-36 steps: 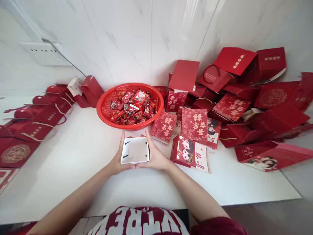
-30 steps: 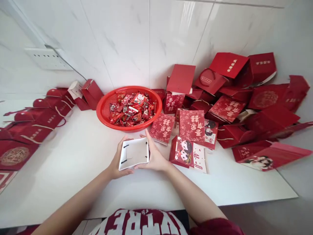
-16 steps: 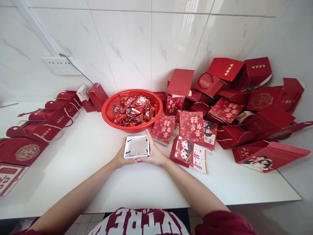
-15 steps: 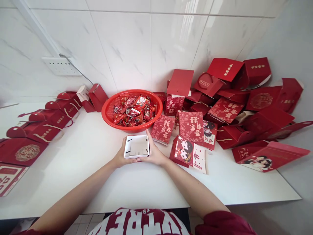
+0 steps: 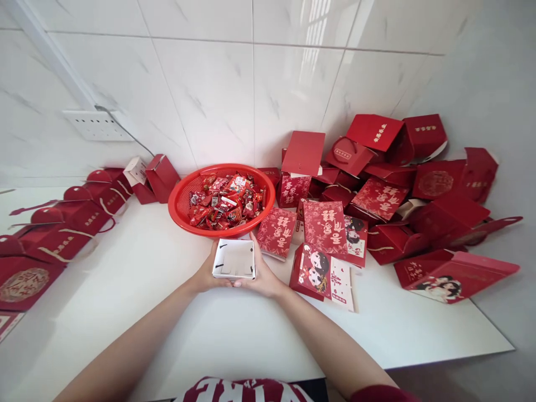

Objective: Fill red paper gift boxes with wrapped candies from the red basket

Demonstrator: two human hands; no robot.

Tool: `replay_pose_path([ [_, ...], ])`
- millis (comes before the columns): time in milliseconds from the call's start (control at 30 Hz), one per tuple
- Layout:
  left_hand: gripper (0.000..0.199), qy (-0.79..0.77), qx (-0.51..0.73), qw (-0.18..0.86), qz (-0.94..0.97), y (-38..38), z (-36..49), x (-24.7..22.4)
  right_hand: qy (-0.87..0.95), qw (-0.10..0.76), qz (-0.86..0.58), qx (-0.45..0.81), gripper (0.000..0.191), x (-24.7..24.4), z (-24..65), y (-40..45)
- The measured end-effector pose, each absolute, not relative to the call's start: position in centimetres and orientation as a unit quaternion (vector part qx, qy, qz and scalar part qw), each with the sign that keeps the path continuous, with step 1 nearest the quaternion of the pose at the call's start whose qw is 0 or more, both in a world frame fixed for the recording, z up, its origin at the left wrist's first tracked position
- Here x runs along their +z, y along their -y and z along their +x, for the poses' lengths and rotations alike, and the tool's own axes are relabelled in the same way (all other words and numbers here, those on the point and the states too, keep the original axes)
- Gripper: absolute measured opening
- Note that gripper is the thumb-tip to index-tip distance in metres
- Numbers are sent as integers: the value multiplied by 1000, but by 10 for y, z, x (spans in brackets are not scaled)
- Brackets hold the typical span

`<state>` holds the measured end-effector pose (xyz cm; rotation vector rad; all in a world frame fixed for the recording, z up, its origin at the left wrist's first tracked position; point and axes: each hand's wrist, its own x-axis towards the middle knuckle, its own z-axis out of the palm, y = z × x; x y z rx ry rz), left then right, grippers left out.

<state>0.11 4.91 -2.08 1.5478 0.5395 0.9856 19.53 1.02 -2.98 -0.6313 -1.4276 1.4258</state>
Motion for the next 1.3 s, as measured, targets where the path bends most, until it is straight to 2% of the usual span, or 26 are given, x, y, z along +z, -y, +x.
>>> replay_pose_path([
  [267,101,-259,424,568,656,-46,-11,-18,599,493,-274,569,128,-29,186,-14],
  [600,98,-272,410,569,659,-41,-9,-14,588,490,-274,582,127,-32,188,-13],
  [767,109,-271,397,561,674,-34,-9,-6,589,465,-272,603,129,-35,191,-8],
  [833,107,-271,387,561,680,-33,-10,-4,597,456,-271,602,131,-35,191,-8],
  [933,100,-282,378,555,685,-35,-15,-2,627,447,-297,565,134,-34,192,-10],
  [1000,96,-289,375,551,687,-36,-19,-1,676,429,-347,488,135,-30,197,-9],
  [1067,92,-292,371,550,689,-38,-22,0,732,405,-399,375,126,-21,206,-5],
  [1133,91,-292,367,549,692,-39,-24,-1,768,400,-424,267,106,-4,217,1],
  [1233,93,-292,366,543,697,-39,-24,-2,768,429,-450,152,63,33,231,5],
  [1300,95,-291,368,540,699,-39,-23,-3,750,448,-471,123,35,63,234,-2],
])
